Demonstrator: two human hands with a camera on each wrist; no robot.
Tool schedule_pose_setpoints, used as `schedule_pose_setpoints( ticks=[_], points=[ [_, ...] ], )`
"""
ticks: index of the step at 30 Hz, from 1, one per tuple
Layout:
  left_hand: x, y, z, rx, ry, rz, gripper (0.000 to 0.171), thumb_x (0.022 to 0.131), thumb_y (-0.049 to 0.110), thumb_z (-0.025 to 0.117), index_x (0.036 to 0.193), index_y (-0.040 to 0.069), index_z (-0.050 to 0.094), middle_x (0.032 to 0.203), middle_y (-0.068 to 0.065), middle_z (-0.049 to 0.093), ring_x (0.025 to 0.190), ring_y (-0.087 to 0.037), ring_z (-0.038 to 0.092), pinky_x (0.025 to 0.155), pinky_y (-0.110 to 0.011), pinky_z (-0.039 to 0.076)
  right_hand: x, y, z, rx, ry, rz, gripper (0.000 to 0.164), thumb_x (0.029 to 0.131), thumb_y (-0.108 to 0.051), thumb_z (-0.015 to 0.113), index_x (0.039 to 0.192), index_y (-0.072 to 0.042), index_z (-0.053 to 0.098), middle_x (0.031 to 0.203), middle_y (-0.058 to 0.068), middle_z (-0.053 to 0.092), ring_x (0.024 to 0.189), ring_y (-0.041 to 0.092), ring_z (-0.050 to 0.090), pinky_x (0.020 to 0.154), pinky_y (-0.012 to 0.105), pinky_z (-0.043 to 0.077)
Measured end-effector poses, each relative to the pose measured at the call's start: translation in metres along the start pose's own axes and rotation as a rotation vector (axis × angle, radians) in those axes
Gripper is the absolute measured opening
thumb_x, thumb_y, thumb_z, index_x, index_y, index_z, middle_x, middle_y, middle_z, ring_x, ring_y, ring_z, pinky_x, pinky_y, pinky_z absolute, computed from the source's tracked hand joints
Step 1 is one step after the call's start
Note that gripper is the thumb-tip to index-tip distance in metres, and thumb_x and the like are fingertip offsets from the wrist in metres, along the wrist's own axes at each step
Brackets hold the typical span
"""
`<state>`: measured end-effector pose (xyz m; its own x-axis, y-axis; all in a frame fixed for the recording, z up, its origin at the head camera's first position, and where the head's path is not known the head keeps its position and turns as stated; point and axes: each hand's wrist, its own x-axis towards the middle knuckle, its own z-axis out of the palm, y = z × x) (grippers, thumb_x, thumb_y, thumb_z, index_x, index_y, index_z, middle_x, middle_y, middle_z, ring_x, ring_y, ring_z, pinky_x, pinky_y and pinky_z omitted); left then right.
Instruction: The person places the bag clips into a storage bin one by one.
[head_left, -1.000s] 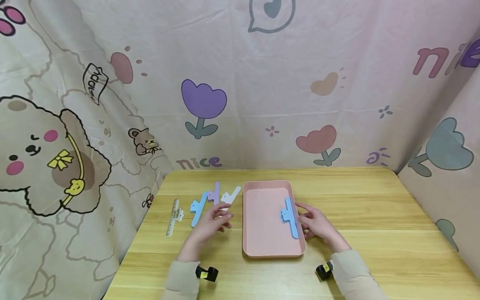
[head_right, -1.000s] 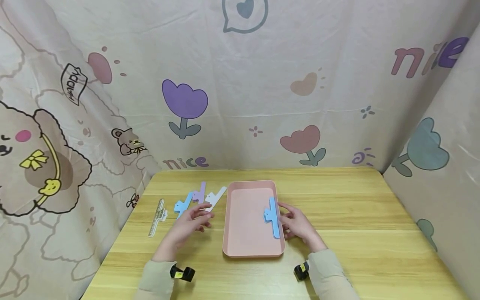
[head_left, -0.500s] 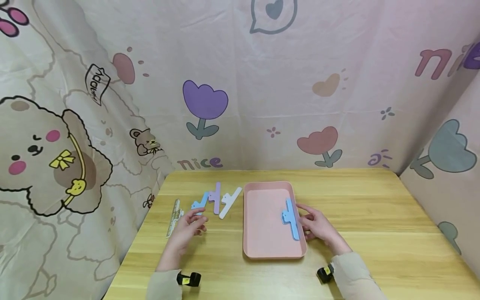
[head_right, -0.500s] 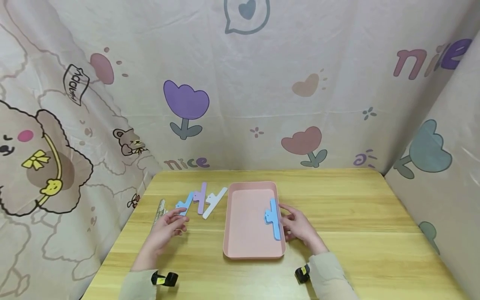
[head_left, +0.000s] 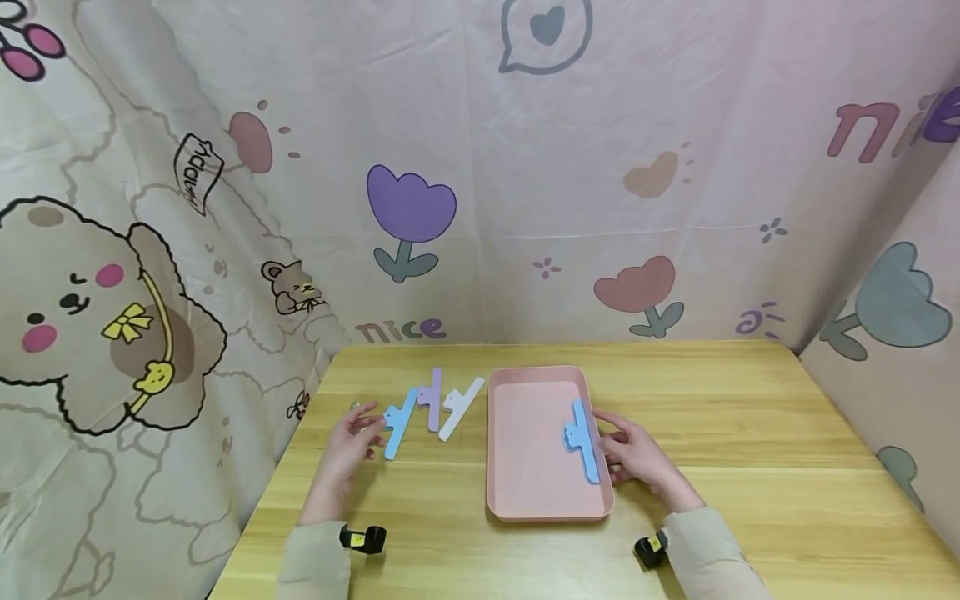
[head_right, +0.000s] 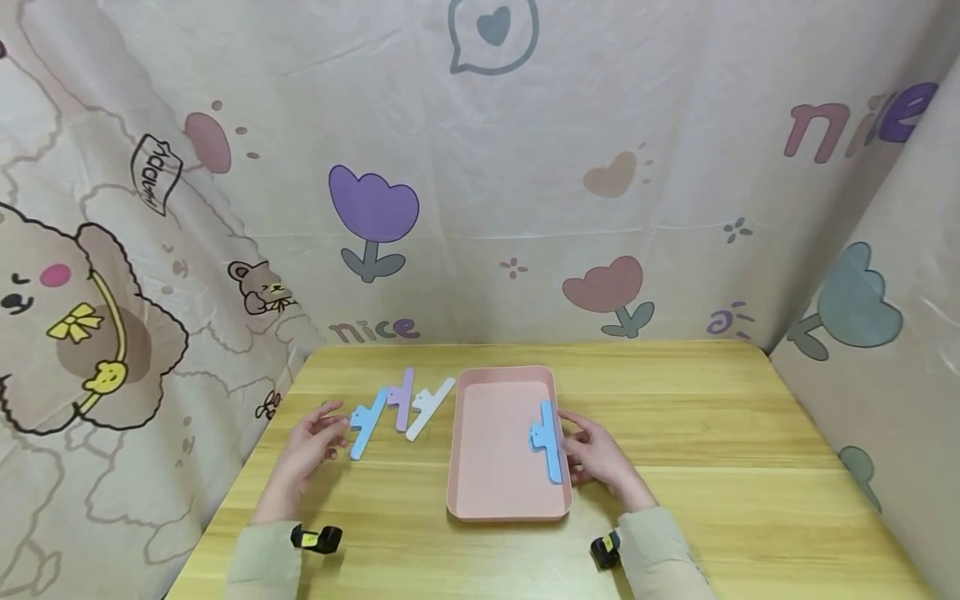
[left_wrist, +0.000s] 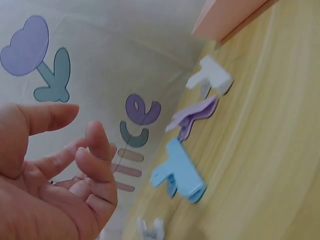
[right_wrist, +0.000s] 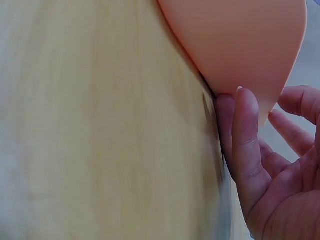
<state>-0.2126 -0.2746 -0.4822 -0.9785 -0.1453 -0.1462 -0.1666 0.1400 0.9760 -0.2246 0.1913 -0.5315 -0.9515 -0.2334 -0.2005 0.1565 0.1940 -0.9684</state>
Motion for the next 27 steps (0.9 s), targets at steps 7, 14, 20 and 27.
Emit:
schedule_pose_setpoints(
  ticks=[7, 14, 20, 27],
  points=[
    [0.012, 0.001, -0.014, 0.083, 0.009, -0.022, 0.056, 0.1, 0.015, 0.058, 0.15, 0.006, 0.034, 0.127, -0.015, 0.05, 0.081, -0.018, 0.065, 0.064, -0.029, 0.046, 0.0, 0.001, 0.0, 0.004, -0.011, -0.017, 0.057, 0.098, -0.004, 0.051, 0.152, -0.007, 0.034, 0.111, 0.024, 0.06, 0.076, 0.027, 0.066, 0.057, 0.043, 0.057],
    [0.02, 0.001, -0.015, 0.138, 0.047, -0.01, 0.054, 0.099, 0.007, 0.055, 0.149, 0.001, 0.035, 0.129, -0.021, 0.045, 0.091, -0.024, 0.055, 0.068, -0.031, 0.05, 0.0, 0.001, 0.0, 0.016, -0.001, -0.017, 0.057, 0.097, -0.003, 0.05, 0.152, -0.007, 0.034, 0.109, 0.023, 0.059, 0.075, 0.026, 0.065, 0.057, 0.042, 0.057],
    [0.026, -0.006, -0.012, 0.158, 0.023, -0.019, 0.054, 0.099, 0.006, 0.053, 0.149, -0.001, 0.034, 0.14, -0.029, 0.041, 0.11, -0.037, 0.053, 0.084, -0.04, 0.051, -0.001, 0.0, 0.001, 0.006, 0.01, -0.015, 0.057, 0.097, -0.003, 0.05, 0.152, -0.007, 0.035, 0.109, 0.023, 0.06, 0.075, 0.026, 0.065, 0.057, 0.042, 0.057],
    [0.029, -0.016, -0.007, 0.124, -0.036, -0.033, 0.058, 0.098, 0.007, 0.055, 0.149, -0.003, 0.03, 0.143, -0.032, 0.039, 0.117, -0.04, 0.052, 0.094, -0.048, 0.048, -0.002, -0.002, 0.002, 0.001, 0.012, -0.008, 0.057, 0.096, -0.003, 0.051, 0.151, -0.007, 0.035, 0.109, 0.023, 0.06, 0.075, 0.026, 0.065, 0.058, 0.043, 0.057]
  ],
)
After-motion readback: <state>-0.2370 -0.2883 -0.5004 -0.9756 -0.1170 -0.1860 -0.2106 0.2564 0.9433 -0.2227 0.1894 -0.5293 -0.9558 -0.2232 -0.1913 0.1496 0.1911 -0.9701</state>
